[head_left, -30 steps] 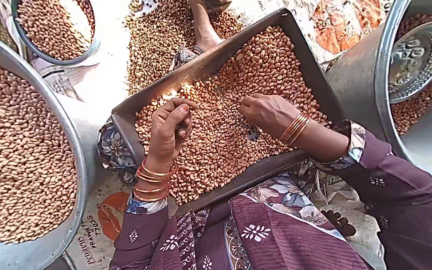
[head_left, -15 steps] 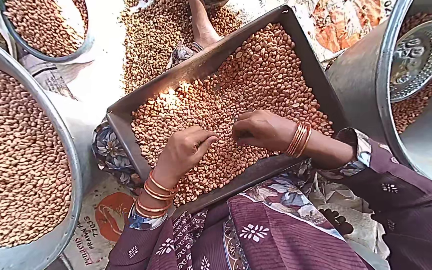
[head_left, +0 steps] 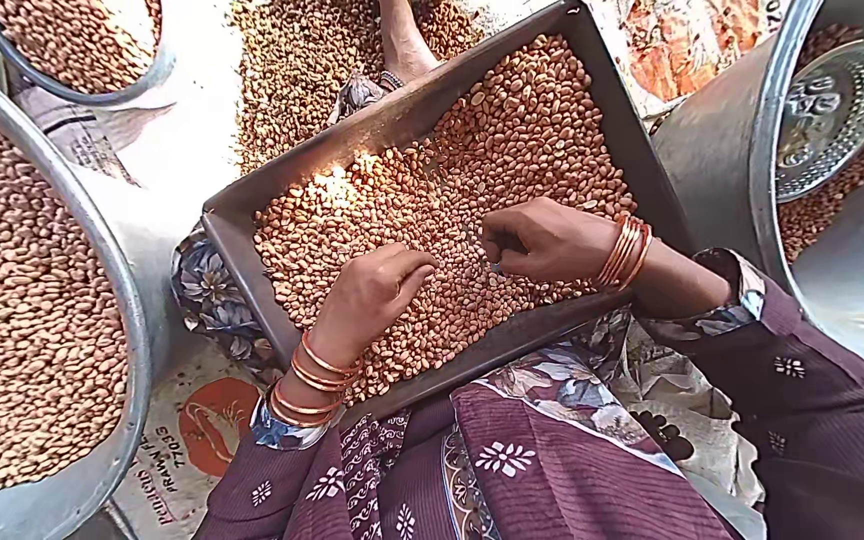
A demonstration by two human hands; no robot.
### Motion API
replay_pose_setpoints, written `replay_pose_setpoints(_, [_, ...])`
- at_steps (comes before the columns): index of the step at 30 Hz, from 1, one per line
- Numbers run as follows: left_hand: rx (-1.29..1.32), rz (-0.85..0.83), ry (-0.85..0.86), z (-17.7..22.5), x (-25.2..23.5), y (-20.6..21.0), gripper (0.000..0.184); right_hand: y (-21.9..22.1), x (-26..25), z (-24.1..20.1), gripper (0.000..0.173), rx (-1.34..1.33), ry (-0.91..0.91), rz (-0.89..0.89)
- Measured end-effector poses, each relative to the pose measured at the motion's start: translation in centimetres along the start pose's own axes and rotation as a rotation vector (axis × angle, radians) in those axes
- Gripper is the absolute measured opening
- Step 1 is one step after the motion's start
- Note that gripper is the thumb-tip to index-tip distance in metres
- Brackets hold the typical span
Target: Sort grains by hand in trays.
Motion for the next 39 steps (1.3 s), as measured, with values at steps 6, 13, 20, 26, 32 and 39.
replay_pose_setpoints(6, [1.117,0.107,-0.483,-1.6,1.1,-1.7,0.022,2.9,1.8,-1.1,0.004,0.284,-0.256,0.101])
replay_pose_setpoints(13, [0.568,-0.008,-0.114,1.7,2.6,-1.7,0.020,3.3,2.2,-2.5,0.003,0.358,-0.357,0.121])
replay_pose_setpoints(20, [-0.098,-0.214,0.278,5.4,5.7,2.8,0.022,2.2,1.1,-1.4,0.011,0.144,-0.211,0.066])
replay_pose_setpoints(26, [0.127,-0.046,0.110,3.9,5.2,1.1,0.023,0.8,0.7,-0.6,0.016,-0.215,0.052,0.011])
replay_pose_setpoints(32, [0.905,0.238,-0.489,-2.3,5.7,-3.9,0.024,4.0,1.4,-1.9,0.011,0.158,-0.163,-0.104])
replay_pose_setpoints(39, [0.677,0.338,-0.412,-3.2,7.0,-7.5,0.022,4.8,0.1,-7.0,0.010,0.277,-0.296,-0.059])
Point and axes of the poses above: each hand's wrist, its own x-axis away from the middle knuckle, its own y-axis out of the palm, z = x × y, the point moved 10 cm from there along -x, towards the middle knuckle, and after that the axes turned 12 degrees about z, right-handed, at the moved point
